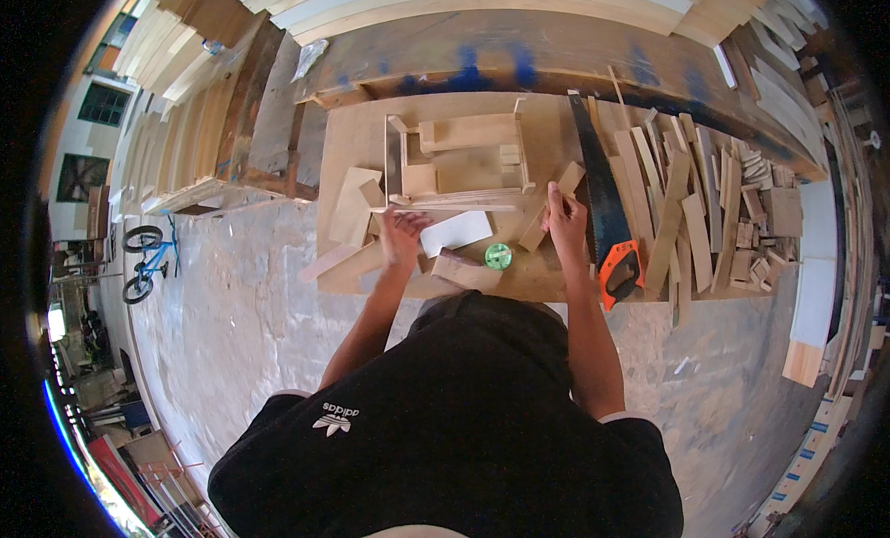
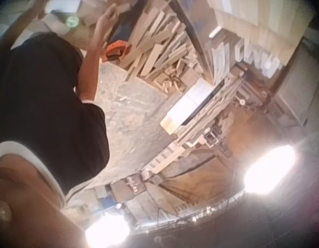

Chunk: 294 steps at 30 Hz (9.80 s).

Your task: The person fits various wooden boards and components together on a workbench, checking their alignment and sawing one board to a shorter length.

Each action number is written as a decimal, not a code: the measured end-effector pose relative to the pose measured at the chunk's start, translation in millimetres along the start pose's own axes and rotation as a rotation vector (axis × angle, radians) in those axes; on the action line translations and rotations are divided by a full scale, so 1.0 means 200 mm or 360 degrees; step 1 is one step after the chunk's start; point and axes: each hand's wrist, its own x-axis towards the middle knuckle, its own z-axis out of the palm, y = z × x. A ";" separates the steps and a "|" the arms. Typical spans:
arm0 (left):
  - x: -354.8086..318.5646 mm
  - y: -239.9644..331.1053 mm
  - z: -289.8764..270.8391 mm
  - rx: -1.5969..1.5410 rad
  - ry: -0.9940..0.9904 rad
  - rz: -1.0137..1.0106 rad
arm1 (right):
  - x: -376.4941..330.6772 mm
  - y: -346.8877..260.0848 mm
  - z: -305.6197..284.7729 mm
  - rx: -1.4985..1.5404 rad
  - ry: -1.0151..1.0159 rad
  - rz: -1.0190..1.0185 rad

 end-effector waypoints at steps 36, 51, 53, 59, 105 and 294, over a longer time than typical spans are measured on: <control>0.41 0.65 -0.89 0.2509 0.0271 0.0180 | -0.43 0.04 0.89 -0.0432 -0.0902 0.0276; 0.50 1.10 -0.58 0.1145 0.0323 0.0618 | -0.47 0.06 0.84 -0.0153 -0.0613 0.0195; 0.42 1.05 -0.31 0.0882 0.0337 0.0549 | -0.41 0.04 0.79 -0.0119 -0.0599 0.0190; 0.40 0.82 -0.01 0.0920 0.0166 0.0067 | -0.25 -0.06 0.71 0.0006 -0.0474 0.0208; -0.16 0.17 -0.51 0.0693 0.0334 -0.0279 | 0.10 0.10 -0.13 -0.0609 -0.0905 0.0238; 0.48 0.52 1.09 0.2494 -0.1109 0.1553 | 0.65 -0.62 0.07 -0.0760 -0.1257 0.0076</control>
